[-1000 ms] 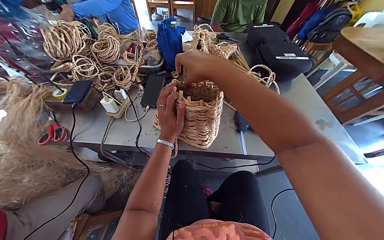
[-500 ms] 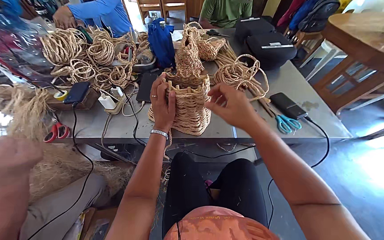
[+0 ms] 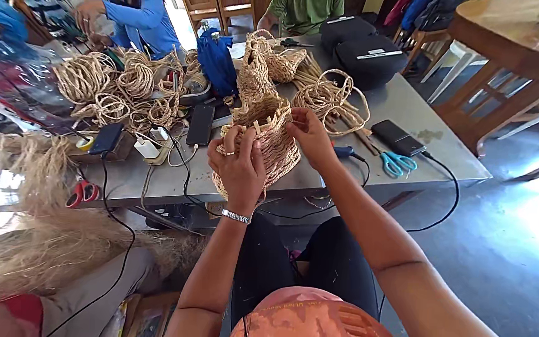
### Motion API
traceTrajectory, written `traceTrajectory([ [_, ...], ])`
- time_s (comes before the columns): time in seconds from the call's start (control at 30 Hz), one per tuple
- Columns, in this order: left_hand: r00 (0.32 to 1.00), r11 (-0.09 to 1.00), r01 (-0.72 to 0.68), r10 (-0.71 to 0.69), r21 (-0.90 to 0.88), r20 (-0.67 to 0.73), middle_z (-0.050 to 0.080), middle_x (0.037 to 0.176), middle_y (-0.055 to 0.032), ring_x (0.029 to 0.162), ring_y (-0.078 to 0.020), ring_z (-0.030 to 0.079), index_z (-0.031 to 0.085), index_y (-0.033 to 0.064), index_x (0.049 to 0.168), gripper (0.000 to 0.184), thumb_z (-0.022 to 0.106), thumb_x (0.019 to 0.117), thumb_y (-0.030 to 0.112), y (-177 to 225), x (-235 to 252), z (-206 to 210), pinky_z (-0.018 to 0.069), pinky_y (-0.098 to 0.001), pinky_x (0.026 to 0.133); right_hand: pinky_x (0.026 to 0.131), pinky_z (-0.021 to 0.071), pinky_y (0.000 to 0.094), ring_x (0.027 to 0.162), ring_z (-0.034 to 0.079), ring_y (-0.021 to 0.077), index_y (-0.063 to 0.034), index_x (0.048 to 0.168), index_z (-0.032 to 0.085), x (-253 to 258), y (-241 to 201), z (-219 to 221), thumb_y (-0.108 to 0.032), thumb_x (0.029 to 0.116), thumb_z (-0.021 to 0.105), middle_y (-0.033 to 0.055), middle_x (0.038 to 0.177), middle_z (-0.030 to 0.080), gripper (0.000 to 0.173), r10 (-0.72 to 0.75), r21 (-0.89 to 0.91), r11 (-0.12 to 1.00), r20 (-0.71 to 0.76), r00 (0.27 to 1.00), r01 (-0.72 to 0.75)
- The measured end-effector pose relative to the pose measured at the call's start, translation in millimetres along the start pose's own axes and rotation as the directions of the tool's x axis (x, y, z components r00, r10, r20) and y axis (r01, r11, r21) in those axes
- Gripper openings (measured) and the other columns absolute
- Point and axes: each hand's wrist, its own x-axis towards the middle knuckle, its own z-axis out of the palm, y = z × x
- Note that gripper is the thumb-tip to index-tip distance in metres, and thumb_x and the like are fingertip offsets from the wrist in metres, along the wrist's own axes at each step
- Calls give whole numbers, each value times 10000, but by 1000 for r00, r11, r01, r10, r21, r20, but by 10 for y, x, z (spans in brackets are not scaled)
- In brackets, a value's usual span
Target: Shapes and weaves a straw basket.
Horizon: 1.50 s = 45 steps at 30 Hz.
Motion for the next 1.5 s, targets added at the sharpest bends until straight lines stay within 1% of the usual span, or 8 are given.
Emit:
traceTrajectory([
  [0.13,993,997,-76,77,-9,92,560,1413,-99,1222,-366,492,673,194,1325,347,522,1054,350,-22,110,-191,405,-532,932,1059,510,425,1336,535,305,33,1388,520,-106,-90,151,-133,980,635,231,1421,540,456,-289,-199,945,-140,947,260],
  [0.3,971,989,-149,147,-1,188,583,1379,-104,1195,-344,519,671,186,1343,350,527,1060,332,-93,213,-319,425,-479,983,1153,410,482,1372,512,331,-11,1265,658,-111,-74,296,-123,988,618,188,1403,600,302,-578,-329,784,-77,812,527],
  [0.7,968,979,-204,202,2,151,567,1464,-85,1254,-319,546,637,221,1410,385,601,1033,293,-152,146,-386,462,-448,1004,1200,351,547,1410,497,322,-37,1329,645,-171,-129,455,-102,1035,518,128,1408,628,327,-653,-347,699,47,756,626],
  [0.87,989,986,-134,139,-95,41,518,1468,-186,1345,-314,529,573,16,1264,339,643,938,77,-188,-29,-325,484,-435,1074,1220,282,597,1342,547,313,-63,1334,656,-163,-17,617,-121,1024,516,140,1312,655,346,-655,-372,699,11,755,611],
  [1.03,996,986,-63,73,-153,60,583,1292,-203,1150,-270,624,613,-36,1181,237,593,954,30,-268,14,-395,556,-382,962,1216,282,588,1316,562,319,-43,1291,655,-175,-44,619,-118,1010,513,148,1287,658,324,-650,-382,700,11,760,604],
  [1.27,940,889,216,-77,-403,333,673,1137,-23,701,-95,615,620,148,1255,221,514,1073,215,-422,225,-638,513,-261,583,1201,295,594,1301,564,326,-103,1330,652,-197,-125,604,-144,1028,477,135,1272,659,352,-619,-458,684,49,784,569],
  [1.4,938,878,217,-67,-427,340,665,1029,-17,710,-61,568,667,116,1201,209,601,1030,215,-491,296,-666,468,-217,616,1167,300,638,1269,550,353,-272,1367,672,-231,-253,617,-98,999,477,131,1201,640,451,-559,-538,667,98,824,516],
  [1.5,934,893,218,-74,-393,350,656,966,-9,643,-57,530,658,112,1171,201,618,1026,245,-490,278,-675,434,-214,569,1156,297,638,1251,540,364,-267,1295,717,-230,-257,619,-98,987,503,140,1195,628,411,-549,-525,677,108,829,516],
])
